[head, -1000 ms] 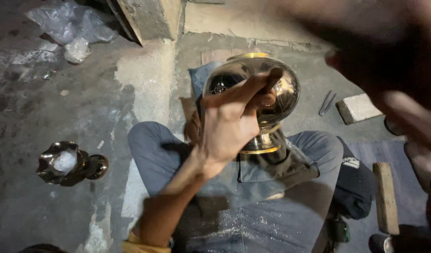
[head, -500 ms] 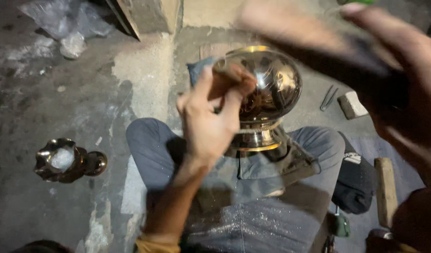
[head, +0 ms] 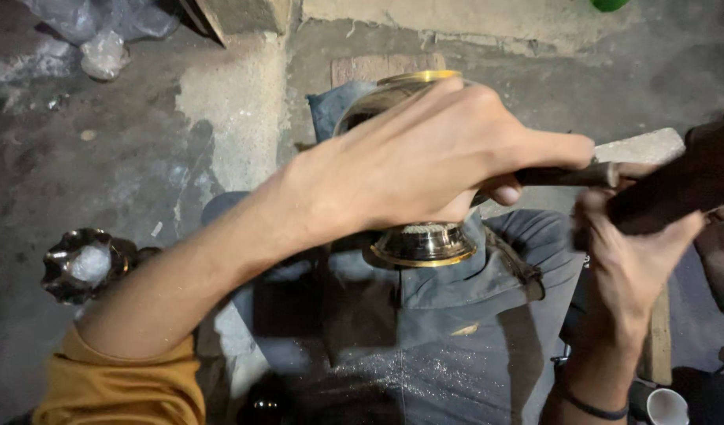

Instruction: The person sits on the floor and uses a hammer and chisel to engrave a design onto a brass pot. They repeatedly strike the chisel with the hammer to create patterns on the pot's surface.

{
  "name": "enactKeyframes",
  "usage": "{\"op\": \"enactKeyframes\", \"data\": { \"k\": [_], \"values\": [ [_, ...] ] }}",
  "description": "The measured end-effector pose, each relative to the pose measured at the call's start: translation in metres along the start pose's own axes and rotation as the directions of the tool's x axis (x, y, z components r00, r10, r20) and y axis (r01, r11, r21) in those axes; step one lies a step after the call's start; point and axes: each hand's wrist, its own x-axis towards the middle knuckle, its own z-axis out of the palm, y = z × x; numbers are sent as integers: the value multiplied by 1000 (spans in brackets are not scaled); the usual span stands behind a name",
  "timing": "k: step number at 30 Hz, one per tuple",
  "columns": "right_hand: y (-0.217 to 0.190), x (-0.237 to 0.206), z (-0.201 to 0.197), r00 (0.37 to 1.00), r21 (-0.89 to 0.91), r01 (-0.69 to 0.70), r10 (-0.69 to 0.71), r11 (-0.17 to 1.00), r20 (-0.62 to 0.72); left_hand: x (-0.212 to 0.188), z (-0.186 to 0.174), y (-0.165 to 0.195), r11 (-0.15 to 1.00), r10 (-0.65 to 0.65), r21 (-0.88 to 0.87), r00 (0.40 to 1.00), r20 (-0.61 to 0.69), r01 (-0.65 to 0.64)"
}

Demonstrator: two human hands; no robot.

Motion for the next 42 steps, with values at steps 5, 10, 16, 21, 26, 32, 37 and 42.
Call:
{"op": "enactKeyframes", "data": {
  "k": [5,10,16,21,26,32,37,42],
  "values": [
    [3,7,-18,999,-49,20,-18,999,38,9,-3,5,998,-39,50,998,51,37],
    [-4,3,-18,998,-8,16,-16,1000,61,9,1,1,1000,21,-4,1000,2,-21],
    [-10,-6,-12,1000,-10,-9,8,1000,-28,12,6,-3,996,47,74,997,55,-51],
    [3,-18,-13,996,-139,83,-81,987,23,16,4,-2,994,88,58,992,87,-93],
    [5,-30,0,986,-171,97,-118,981,-116,21,1,-1,991,75,91,978,196,-94],
    [18,-44,12,961,-136,121,-150,983,-232,22,-1,2,984,173,26,977,122,-177],
    [40,-44,5,957,-127,178,-201,976,-208,28,-1,5,970,189,106,954,234,-218],
    [66,-47,-4,955,-342,201,-261,918,-140,31,2,8,984,70,121,915,397,-128]
  ]
}}
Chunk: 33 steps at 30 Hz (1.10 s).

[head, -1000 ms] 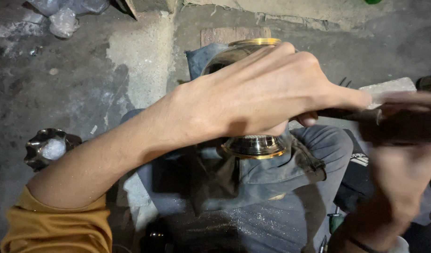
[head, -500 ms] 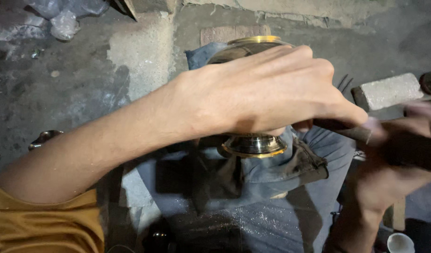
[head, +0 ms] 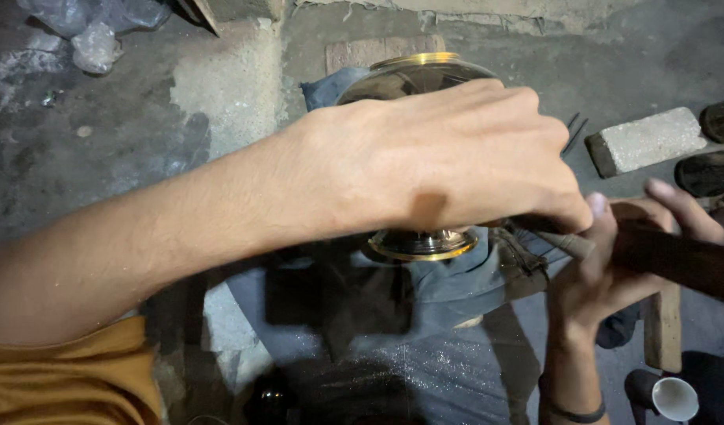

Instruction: The person sits on the floor and uses a hammer and chisel to engrave a design onto a brass pot. They repeatedly strike the chisel with the hammer to create patterns on the pot's surface.

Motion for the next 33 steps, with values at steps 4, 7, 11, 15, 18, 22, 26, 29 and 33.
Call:
{"op": "enactKeyframes", "data": {
  "k": [4,7,11,15,18,22,26,29,33],
  "values": [
    [14,-16,-3,995,-51,95,-94,994,29,-7,3,1,962,266,175,875,-403,-211],
    [12,-28,-1,997,-59,67,-70,996,-42,-9,1,4,978,195,119,943,-271,-169],
    [5,-21,-1,991,139,-96,82,986,105,-6,-4,0,991,-64,-126,996,-69,55],
    [3,9,-13,965,25,-123,114,992,238,-24,3,-6,992,50,-89,921,-386,-92],
    [1,26,-24,974,133,-109,79,985,212,-28,14,-10,989,9,-134,913,-408,-70],
    [-5,53,-38,952,-52,-69,81,996,294,-29,21,-12,999,30,-3,904,-426,-34],
    [-12,73,-47,888,-487,381,-164,786,430,-28,19,-11,995,13,-85,895,-445,-56],
    [-16,69,-50,883,-348,289,-107,892,457,-28,18,-10,995,24,-76,889,-457,-66],
    [-17,45,-48,947,-299,-41,132,953,292,-29,17,-6,1000,8,-24,909,-417,-19]
  ]
}}
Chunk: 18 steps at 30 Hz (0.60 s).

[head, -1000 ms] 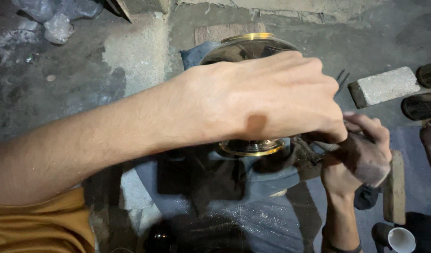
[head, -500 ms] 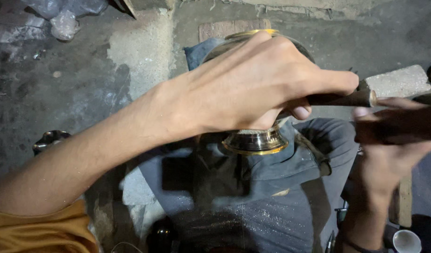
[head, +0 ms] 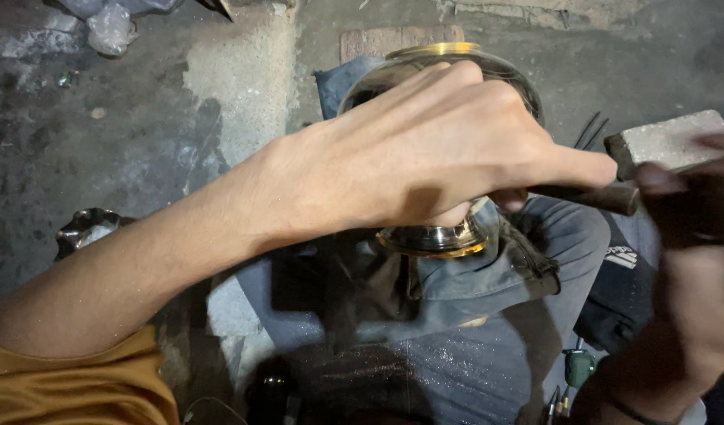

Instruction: The person sits on the floor and uses a hammer and chisel to engrave a design onto a brass pot. They repeatedly strike the chisel with the hammer to create patterns on the pot's surface.

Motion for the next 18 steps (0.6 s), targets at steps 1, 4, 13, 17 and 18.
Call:
{"op": "enactKeyframes", "data": {
  "k": [1,4,13,17,18],
  "values": [
    [1,-3,1,999,20,-37,38,999,-39,-1,-1,1,1000,-11,5,1000,26,11],
    [3,-9,6,995,61,32,-26,998,-101,-2,-2,1,999,42,-12,999,-32,-42],
    [-1,-5,7,975,774,-207,192,598,112,-3,3,-4,997,3,73,999,45,-6],
    [-2,-6,-1,996,416,-73,49,906,68,-5,5,-6,999,44,-11,998,-51,-44],
    [-1,-6,-2,997,354,-49,24,934,74,-4,6,-6,999,39,-22,998,-52,-40]
  ]
}}
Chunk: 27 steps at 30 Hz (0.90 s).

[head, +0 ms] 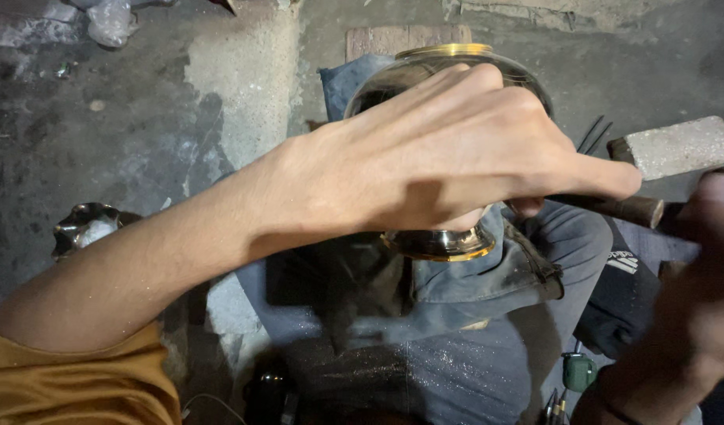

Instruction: The person sits on the floor and uses a hammer and chisel to engrave a design onto a brass pot. They repeatedly strike the chisel with the hammer to create patterns on the pot's surface.

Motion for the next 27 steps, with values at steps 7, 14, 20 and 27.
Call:
{"op": "enactKeyframes", "data": {
  "k": [7,14,20,27],
  "values": [
    [-2,3,-5,993,-168,90,-75,982,93,-5,5,-2,996,19,81,1000,21,-21],
    [-32,15,3,987,-173,136,-118,976,109,3,-8,5,994,-24,108,996,90,14],
    [-37,26,20,959,-331,283,-262,900,108,11,-11,17,990,-144,27,964,221,142],
    [-23,31,0,989,0,137,-137,991,47,1,-19,11,996,-39,-83,999,25,41]
  ]
}}
